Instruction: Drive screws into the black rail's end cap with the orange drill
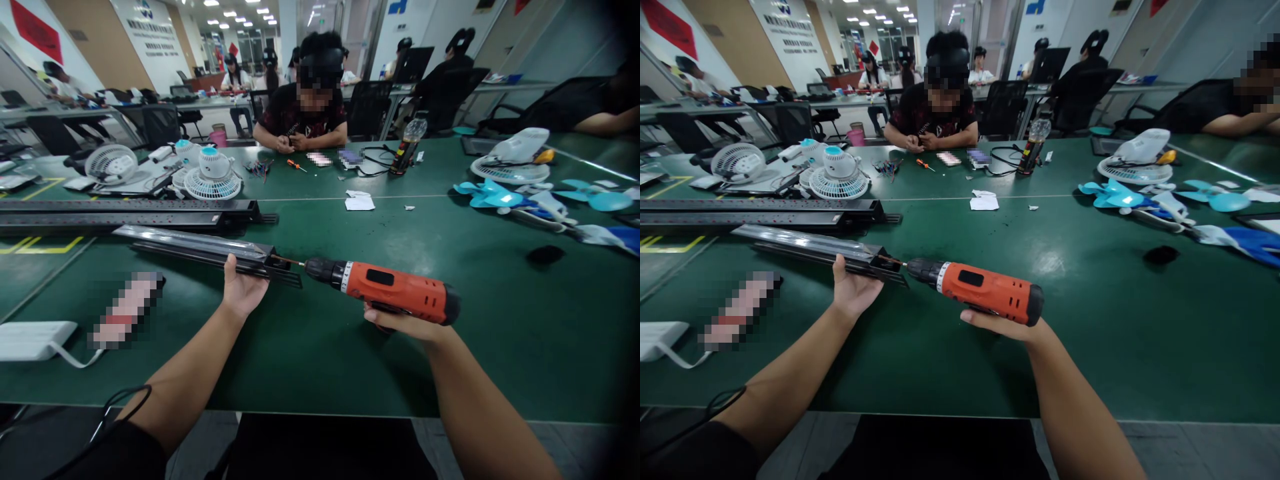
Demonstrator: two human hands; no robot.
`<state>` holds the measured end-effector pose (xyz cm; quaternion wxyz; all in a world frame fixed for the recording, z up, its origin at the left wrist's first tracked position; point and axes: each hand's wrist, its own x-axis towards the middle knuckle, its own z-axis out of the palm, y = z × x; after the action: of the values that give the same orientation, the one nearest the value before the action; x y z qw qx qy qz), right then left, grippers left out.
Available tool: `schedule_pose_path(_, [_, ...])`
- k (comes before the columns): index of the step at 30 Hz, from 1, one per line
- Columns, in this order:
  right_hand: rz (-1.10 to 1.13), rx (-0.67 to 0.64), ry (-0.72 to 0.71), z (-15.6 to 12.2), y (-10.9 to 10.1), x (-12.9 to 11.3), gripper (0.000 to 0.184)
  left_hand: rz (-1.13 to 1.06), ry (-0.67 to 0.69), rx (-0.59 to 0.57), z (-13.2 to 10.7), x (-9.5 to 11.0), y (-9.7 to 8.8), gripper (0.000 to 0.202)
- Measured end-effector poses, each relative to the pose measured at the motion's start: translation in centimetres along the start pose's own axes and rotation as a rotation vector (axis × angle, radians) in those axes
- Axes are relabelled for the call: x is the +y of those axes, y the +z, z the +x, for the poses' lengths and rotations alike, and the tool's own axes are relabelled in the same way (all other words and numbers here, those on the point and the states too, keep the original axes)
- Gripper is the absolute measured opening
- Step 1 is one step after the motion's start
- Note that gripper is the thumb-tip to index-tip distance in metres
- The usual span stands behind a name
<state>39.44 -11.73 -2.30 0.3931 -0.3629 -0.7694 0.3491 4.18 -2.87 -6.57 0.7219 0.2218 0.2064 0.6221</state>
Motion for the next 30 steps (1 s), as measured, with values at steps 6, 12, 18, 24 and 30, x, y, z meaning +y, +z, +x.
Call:
schedule_pose_path(6, [-0.005, 0.010, 0.005, -0.05, 0.11, -0.08, 0.026, 0.026, -0.026, 0.063, 0.24, -0.26, -0.13, 0.067])
schedule_pose_path(12, [-0.053, 0.025, -0.009, 0.02, 0.19, 0.19, 0.021, 0.039, -0.038, 0.069, 0.36, -0.33, -0.17, 0.075])
schedule_pose_path(18, [-0.088, 0.065, -0.060, 0.12, 0.27, 0.38, 0.018, 0.020, -0.045, 0.022, 0.57, -0.34, -0.64, 0.072])
schedule_pose_path(24, [-0.065, 0.045, -0.058, 0.14, 0.33, 0.42, 0.015, 0.024, -0.033, 0.037, 0.55, -0.47, -0.48, 0.076])
schedule_pose_path(30, [-0.047, 0.050, -0.069, 0.16, 0.34, 0.15, 0.012, 0.017, -0.044, -0.003, 0.53, -0.41, -0.36, 0.071])
